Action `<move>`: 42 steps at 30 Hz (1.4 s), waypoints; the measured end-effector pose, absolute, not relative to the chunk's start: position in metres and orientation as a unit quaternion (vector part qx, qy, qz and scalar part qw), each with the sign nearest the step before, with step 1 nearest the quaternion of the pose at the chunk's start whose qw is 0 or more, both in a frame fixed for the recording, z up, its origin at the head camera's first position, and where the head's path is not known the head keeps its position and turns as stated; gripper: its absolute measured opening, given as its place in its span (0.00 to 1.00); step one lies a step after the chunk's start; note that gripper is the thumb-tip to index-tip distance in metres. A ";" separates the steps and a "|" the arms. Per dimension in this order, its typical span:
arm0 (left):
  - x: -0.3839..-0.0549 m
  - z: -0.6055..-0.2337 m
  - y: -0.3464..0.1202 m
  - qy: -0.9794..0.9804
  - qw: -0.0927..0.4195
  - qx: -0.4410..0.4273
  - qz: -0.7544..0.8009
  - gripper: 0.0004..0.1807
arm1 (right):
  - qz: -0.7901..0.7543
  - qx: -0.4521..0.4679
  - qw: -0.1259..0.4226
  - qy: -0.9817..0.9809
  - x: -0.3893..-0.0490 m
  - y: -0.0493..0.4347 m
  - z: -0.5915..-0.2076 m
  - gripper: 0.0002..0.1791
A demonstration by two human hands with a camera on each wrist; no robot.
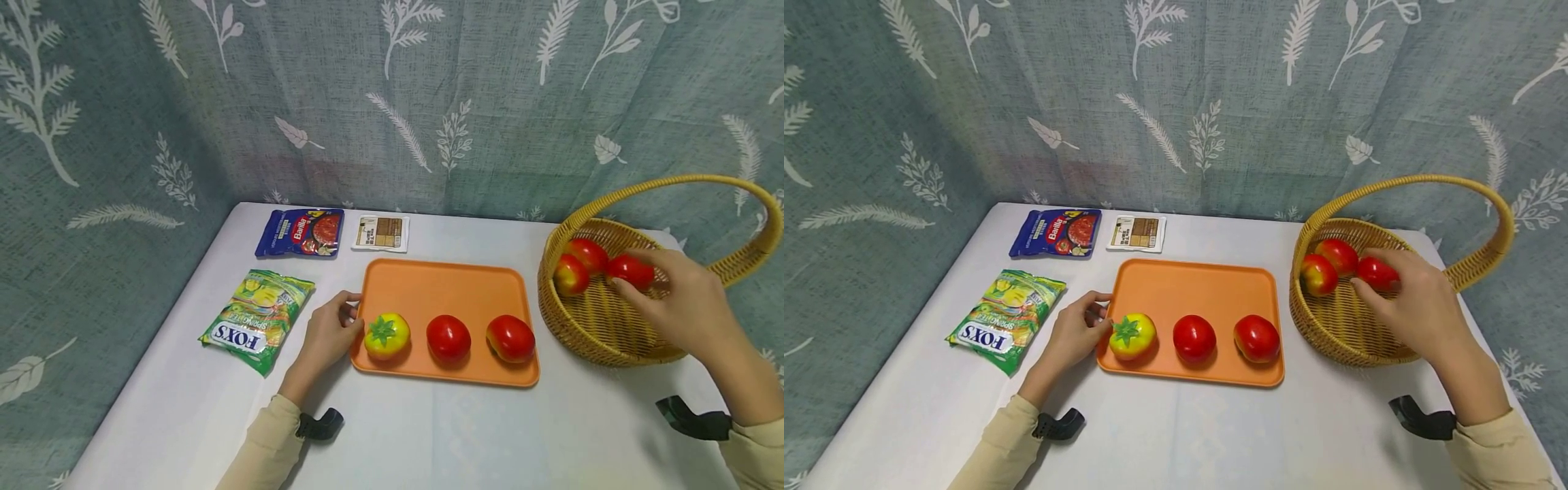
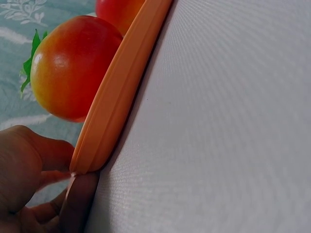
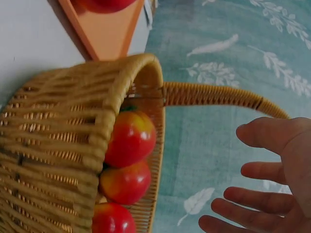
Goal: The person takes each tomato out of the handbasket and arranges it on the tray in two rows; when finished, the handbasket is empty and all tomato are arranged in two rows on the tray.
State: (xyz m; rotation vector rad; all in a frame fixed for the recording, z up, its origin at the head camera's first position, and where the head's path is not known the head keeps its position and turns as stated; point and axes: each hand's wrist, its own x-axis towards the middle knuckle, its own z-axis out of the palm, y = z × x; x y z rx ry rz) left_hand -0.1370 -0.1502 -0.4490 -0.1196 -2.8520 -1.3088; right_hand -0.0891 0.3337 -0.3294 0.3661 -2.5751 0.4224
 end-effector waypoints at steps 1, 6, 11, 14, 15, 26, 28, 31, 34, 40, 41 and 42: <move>-0.137 -0.449 -0.150 -0.908 0.001 -0.038 -0.416 0.22 | 0.158 0.128 0.244 -0.948 -0.091 0.336 -0.330 0.27; -0.138 -0.450 -0.150 -0.908 0.001 -0.038 -0.417 0.22 | 0.159 0.099 0.220 -0.957 -0.099 0.345 -0.331 0.26; -0.137 -0.450 -0.151 -0.909 0.000 -0.037 -0.415 0.21 | 0.160 0.061 0.178 -0.969 -0.104 0.351 -0.333 0.27; -0.137 -0.449 -0.152 -0.909 0.002 -0.038 -0.414 0.21 | 0.161 0.044 0.157 -0.973 -0.107 0.353 -0.333 0.28; -0.137 -0.449 -0.152 -0.909 0.003 -0.039 -0.415 0.21 | 0.160 0.042 0.155 -0.974 -0.108 0.354 -0.333 0.28; -0.138 -0.449 -0.153 -0.908 0.003 -0.035 -0.418 0.22 | 0.149 0.017 0.108 -0.983 -0.124 0.363 -0.329 0.31; -0.138 -0.449 -0.153 -0.908 0.002 -0.035 -0.418 0.22 | 0.146 0.005 0.093 -0.985 -0.126 0.365 -0.330 0.32; -0.138 -0.449 -0.152 -0.908 0.001 -0.035 -0.418 0.22 | 0.144 -0.009 0.067 -0.987 -0.131 0.368 -0.331 0.34; -0.137 -0.449 -0.152 -0.908 0.000 -0.035 -0.418 0.22 | 0.144 -0.007 0.046 -0.989 -0.136 0.372 -0.332 0.36; -0.137 -0.451 -0.152 -0.908 0.002 -0.036 -0.418 0.21 | 0.149 0.007 0.020 -0.989 -0.144 0.381 -0.334 0.38; -0.137 -0.451 -0.151 -0.907 0.003 -0.036 -0.419 0.21 | 0.148 0.005 0.017 -0.989 -0.146 0.382 -0.335 0.38; -0.137 -0.451 -0.151 -0.907 0.004 -0.036 -0.418 0.21 | 0.148 0.002 0.013 -0.989 -0.147 0.384 -0.336 0.39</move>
